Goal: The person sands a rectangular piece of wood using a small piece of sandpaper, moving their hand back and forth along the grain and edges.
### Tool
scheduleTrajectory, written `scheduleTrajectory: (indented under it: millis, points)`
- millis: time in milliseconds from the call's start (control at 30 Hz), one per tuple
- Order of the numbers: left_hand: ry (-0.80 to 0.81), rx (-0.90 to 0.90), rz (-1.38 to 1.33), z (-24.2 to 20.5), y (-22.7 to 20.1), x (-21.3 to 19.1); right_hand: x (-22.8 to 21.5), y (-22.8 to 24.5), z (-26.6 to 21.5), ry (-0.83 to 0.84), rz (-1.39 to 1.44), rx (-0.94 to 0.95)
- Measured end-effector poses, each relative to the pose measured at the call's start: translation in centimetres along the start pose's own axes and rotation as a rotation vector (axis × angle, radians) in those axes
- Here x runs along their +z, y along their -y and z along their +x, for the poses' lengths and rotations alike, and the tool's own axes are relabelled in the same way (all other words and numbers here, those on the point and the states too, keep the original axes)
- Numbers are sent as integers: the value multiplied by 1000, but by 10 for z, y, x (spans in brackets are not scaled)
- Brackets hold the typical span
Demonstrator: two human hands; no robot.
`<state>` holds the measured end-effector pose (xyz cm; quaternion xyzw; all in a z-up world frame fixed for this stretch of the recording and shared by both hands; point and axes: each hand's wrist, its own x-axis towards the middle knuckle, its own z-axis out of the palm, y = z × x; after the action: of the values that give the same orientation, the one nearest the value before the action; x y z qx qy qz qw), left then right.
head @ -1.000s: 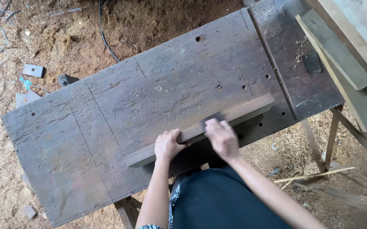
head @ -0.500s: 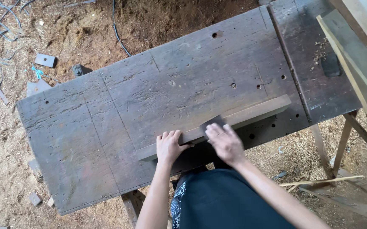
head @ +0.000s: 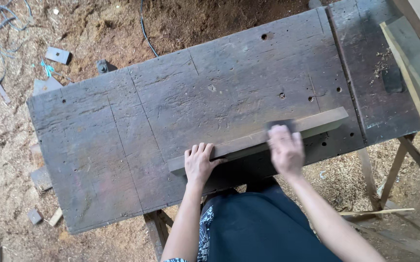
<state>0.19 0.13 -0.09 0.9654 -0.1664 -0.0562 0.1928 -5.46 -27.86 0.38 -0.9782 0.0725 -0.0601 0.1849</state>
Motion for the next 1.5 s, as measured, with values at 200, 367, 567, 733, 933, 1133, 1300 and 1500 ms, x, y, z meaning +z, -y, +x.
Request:
scheduleTrajectory:
  millis: [200,367,567,733,933,1133,1300,1500]
  points:
    - [7,18,31,8,1,-3,30,50,-14,-141,-36,-275]
    - [83,50,56,12,2,-10,17,26,0,-79,4,-220]
    - [85,-96,171,5,-6,-14,43,44,-3,-122,-105,-205]
    - [127,-70,140,7,13,-6,48,48,22,-40,35,-216]
    - [290,-73,-36,23,36,8,64,45,32,-44,37,-199]
    - [292,60,-210,33,62,22,80,34,47,82,72,-168]
    - [356,-14,-100,21,48,14,83,36,42,48,49,-154]
    - [304,-7,-107,15,50,22,82,37,39,47,55,-119]
